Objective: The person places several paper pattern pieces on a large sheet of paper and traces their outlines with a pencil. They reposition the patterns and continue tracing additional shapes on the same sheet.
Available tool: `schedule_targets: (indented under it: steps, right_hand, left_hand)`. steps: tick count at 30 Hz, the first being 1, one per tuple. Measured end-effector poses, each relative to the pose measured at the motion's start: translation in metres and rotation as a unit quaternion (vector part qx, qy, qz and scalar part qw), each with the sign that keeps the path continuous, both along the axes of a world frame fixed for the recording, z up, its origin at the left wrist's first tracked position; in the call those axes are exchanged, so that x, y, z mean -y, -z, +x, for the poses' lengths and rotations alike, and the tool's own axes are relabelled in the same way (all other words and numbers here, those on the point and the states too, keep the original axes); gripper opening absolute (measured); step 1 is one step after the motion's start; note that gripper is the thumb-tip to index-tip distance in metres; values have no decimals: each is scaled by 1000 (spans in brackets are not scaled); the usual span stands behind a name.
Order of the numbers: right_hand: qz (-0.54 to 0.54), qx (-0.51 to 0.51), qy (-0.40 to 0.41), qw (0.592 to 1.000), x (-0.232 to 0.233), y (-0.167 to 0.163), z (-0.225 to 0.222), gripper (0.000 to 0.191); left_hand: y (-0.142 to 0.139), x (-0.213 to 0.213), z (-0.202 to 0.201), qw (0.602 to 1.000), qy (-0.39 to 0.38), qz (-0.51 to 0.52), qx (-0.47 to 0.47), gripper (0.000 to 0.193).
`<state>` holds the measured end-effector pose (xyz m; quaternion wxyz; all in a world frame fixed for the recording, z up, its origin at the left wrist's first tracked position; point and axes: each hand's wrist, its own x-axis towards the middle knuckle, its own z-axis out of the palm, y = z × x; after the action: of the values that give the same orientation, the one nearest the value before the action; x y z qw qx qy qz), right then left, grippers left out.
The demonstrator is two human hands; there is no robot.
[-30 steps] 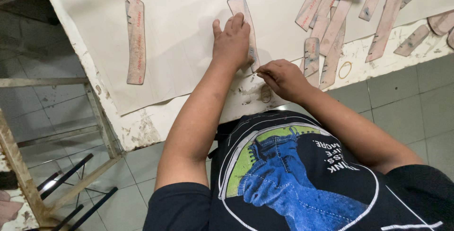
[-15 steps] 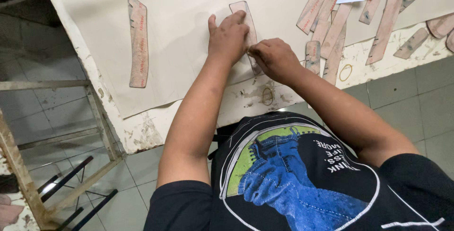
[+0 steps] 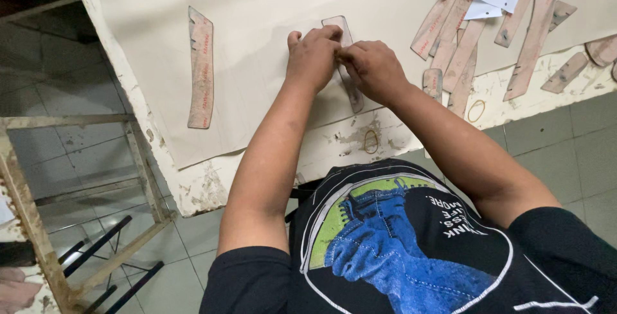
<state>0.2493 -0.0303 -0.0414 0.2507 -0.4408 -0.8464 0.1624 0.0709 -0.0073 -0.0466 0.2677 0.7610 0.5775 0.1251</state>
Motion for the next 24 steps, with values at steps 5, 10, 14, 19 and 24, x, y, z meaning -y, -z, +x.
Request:
schedule_targets:
  steps: [5, 10, 14, 19, 24]
  right_hand:
    - [-19, 41, -46, 998, 37, -10, 14, 7]
    - [-55, 32, -80, 995, 76, -22, 31, 7]
    - [-80, 15, -64, 995, 85, -24, 38, 9]
    - [-69, -31, 26, 997, 68, -14, 41, 10]
    - [-122, -34, 61, 990, 61, -7, 40, 13]
  left_hand:
    - [9, 8, 3, 999, 16, 32, -12, 19]
    - [7, 14, 7, 999, 21, 24, -35, 39]
    - [1, 17, 9, 998, 32, 9, -58, 52]
    - [-5, 22, 10, 998, 26, -3, -62, 55]
    - [-8, 21, 10, 997, 25, -25, -66, 56]
